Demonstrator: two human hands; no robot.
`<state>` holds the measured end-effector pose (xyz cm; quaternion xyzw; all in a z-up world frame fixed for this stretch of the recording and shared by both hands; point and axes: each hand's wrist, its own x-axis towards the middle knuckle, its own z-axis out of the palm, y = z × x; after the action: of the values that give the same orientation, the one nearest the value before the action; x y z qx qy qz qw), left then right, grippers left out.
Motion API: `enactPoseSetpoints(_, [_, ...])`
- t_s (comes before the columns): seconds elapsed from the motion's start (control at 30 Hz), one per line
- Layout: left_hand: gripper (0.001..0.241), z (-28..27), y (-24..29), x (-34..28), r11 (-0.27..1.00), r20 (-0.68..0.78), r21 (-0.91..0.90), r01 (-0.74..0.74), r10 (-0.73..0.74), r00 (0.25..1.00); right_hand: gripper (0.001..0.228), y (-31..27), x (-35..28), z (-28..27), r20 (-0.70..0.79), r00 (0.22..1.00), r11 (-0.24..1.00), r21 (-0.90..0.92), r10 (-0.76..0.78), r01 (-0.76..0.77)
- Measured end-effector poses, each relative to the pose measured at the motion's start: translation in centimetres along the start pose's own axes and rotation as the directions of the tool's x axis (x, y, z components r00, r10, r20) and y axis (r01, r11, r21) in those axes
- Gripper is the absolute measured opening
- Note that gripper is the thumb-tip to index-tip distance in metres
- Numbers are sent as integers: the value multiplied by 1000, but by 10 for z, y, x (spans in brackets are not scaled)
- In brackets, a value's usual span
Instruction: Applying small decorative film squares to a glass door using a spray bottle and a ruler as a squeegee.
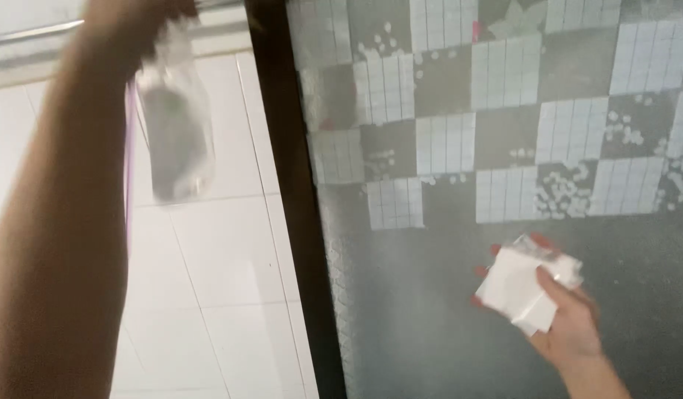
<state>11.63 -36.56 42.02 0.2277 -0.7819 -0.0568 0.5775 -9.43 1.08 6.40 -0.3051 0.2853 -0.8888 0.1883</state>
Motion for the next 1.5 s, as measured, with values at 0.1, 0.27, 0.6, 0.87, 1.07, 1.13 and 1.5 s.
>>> enactPoseSetpoints(0.1, [22,2,10,-174,985,187,-88,148,-129,974,51,-23,-5,-1,-291,956,973,-205,41,-104])
enactPoseSetpoints(0.27, [58,68,38,-376,880,405,-190,435,-333,851,43,-26,16,-72,-78,994,975,-216,-73,54])
enactPoseSetpoints(0.6, [38,140,101,-452,911,323,-25,412,-383,866,42,-98,3,-143,-2,982,901,-396,-191,174])
enactPoseSetpoints(0.87, [29,212,198,-474,936,337,-112,334,-280,899,42,-171,7,-224,24,955,836,-477,-296,271])
enactPoseSetpoints(1.07, [43,263,280,-491,960,434,-177,216,-121,893,50,-213,10,-271,119,936,843,-409,-331,350])
enactPoseSetpoints(1.13, [48,272,312,-495,949,473,-258,183,-41,880,43,-218,12,-287,0,943,899,-300,-334,318])
enactPoseSetpoints(1.5, [56,276,366,-495,947,629,-285,146,70,774,59,-207,88,-406,252,916,927,292,-311,235])
